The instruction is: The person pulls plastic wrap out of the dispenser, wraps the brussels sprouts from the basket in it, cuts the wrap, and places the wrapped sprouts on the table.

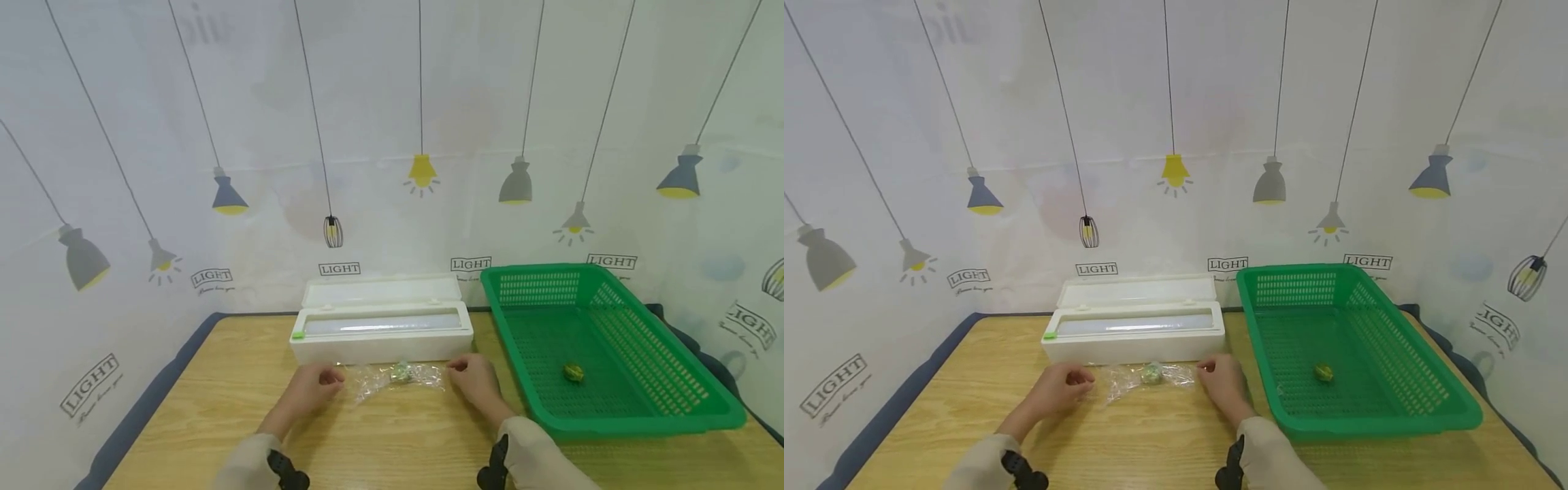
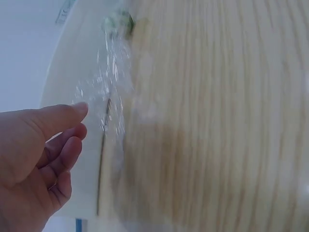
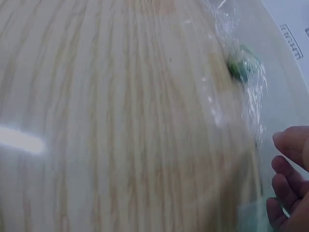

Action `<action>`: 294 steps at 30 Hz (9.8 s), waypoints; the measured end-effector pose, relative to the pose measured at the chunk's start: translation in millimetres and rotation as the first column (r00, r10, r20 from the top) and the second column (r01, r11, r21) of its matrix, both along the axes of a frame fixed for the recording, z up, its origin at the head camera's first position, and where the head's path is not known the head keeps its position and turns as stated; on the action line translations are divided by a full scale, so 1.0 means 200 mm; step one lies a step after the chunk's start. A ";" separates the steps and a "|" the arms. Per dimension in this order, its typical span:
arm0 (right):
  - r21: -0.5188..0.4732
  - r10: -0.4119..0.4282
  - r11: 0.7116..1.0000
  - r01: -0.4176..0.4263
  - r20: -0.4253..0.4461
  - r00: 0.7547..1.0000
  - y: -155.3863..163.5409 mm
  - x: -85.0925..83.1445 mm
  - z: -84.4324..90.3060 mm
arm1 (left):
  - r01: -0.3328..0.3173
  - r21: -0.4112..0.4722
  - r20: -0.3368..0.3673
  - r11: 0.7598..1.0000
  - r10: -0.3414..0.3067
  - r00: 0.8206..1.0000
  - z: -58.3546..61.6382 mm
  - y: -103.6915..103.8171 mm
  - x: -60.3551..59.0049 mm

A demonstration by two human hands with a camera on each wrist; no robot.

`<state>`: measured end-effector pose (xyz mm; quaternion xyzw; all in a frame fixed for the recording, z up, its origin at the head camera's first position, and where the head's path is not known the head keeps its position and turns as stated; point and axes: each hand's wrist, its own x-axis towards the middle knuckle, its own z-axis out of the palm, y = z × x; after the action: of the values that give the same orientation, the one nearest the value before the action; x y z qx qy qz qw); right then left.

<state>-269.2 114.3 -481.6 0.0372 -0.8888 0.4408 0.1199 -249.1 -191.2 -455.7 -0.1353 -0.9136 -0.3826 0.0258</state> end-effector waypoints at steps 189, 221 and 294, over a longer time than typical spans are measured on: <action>-0.158 0.361 0.925 -0.346 0.078 0.929 -0.23 0.19 0.07 | 0.029 0.332 0.252 0.943 -0.118 0.960 -0.11 0.39 0.07; -0.076 0.441 0.896 -0.437 0.049 0.896 -0.21 0.19 0.07 | 0.005 0.389 0.277 0.921 -0.122 0.953 -0.10 0.40 0.07; -0.184 0.512 0.854 -0.487 0.130 0.849 -0.16 0.14 0.07 | 0.025 0.401 0.220 0.916 -0.123 0.968 -0.09 0.40 0.08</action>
<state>-240.6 81.5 -468.3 0.2200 -0.8211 0.5213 -0.0751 -233.2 -110.8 -473.3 -0.1148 -0.8079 -0.5734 -0.0729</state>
